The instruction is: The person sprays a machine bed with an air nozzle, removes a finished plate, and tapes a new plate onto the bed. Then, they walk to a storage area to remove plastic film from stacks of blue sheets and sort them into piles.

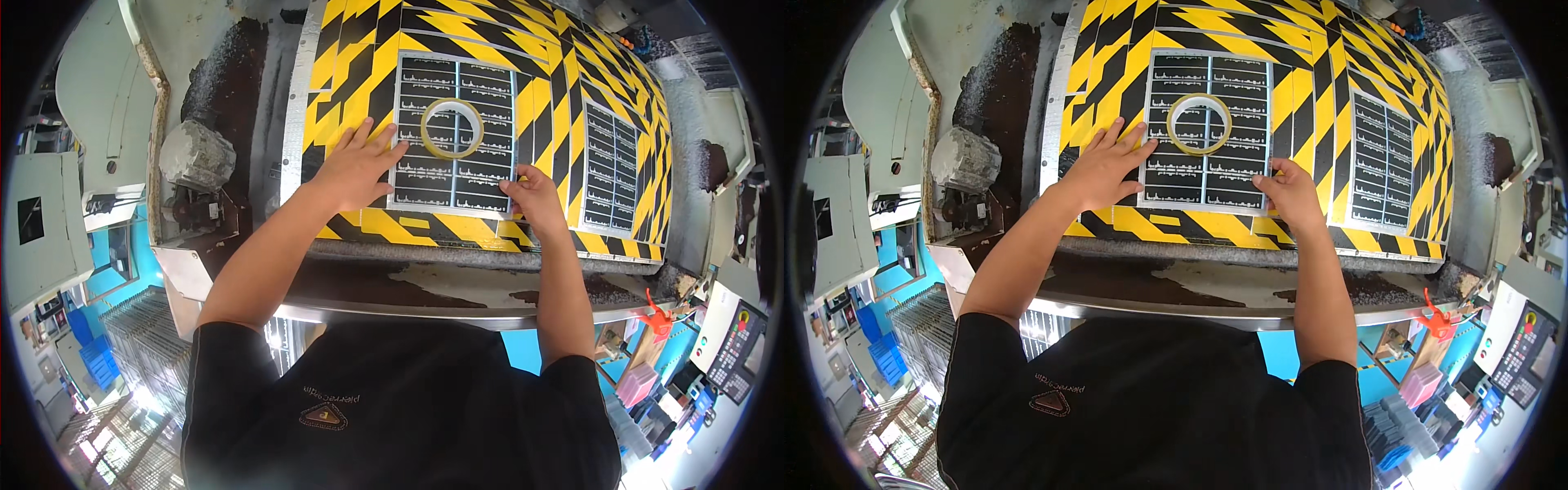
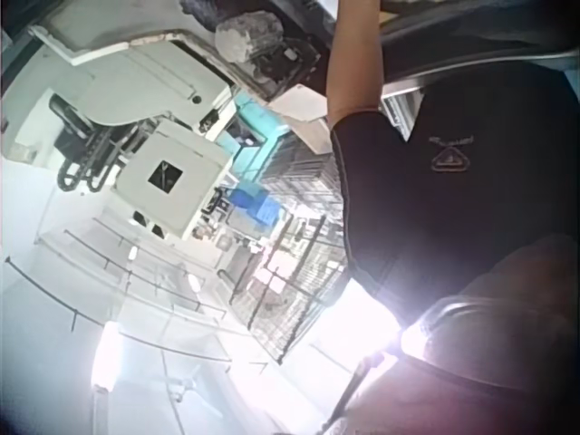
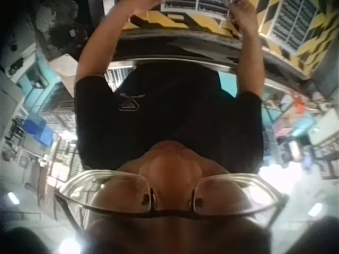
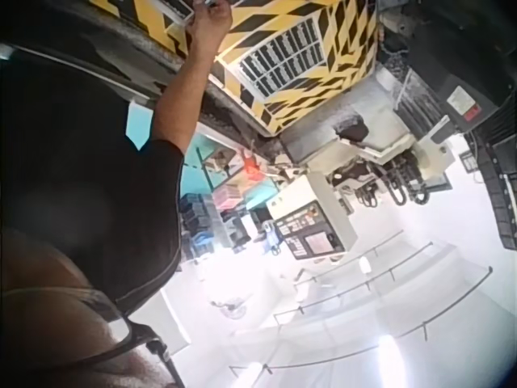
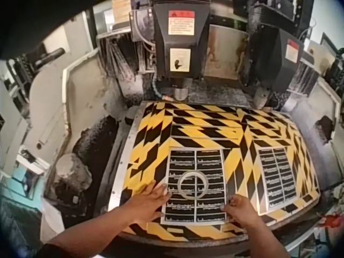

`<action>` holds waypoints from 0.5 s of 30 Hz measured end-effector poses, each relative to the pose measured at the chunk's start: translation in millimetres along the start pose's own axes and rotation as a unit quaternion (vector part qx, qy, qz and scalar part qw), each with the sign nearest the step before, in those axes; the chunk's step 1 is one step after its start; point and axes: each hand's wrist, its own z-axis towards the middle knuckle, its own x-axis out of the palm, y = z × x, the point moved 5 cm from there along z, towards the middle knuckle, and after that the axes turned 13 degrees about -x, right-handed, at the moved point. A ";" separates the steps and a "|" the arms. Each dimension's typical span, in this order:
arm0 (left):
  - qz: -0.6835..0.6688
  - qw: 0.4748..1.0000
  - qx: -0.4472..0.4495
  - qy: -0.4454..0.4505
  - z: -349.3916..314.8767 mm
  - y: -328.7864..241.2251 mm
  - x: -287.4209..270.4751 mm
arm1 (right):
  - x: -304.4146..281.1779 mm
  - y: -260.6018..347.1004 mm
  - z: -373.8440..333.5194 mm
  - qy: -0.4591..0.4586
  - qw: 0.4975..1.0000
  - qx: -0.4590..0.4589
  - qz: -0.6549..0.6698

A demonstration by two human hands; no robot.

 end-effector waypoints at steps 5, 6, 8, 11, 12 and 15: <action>0.000 1.000 0.000 -0.001 0.3 -0.4 0.7 | -0.9 -1.9 0.1 0.007 1.000 0.000 0.001; -0.001 1.000 0.000 0.000 0.4 -0.3 0.7 | -0.9 -2.4 0.5 0.007 1.000 0.000 0.001; -0.004 1.000 -0.001 0.001 0.3 -0.4 0.7 | -0.4 -3.0 0.8 0.008 1.000 0.000 0.002; -0.006 1.000 -0.002 0.001 -0.7 0.2 1.7 | 0.5 -2.5 0.1 0.008 1.000 -0.002 0.008; -0.006 1.000 -0.001 -0.001 -0.7 0.2 1.4 | 0.5 -2.0 -0.3 0.008 1.000 -0.003 0.008; -0.004 1.000 -0.002 0.003 -0.3 -0.4 1.2 | 0.8 -0.2 -0.6 0.005 1.000 -0.004 0.006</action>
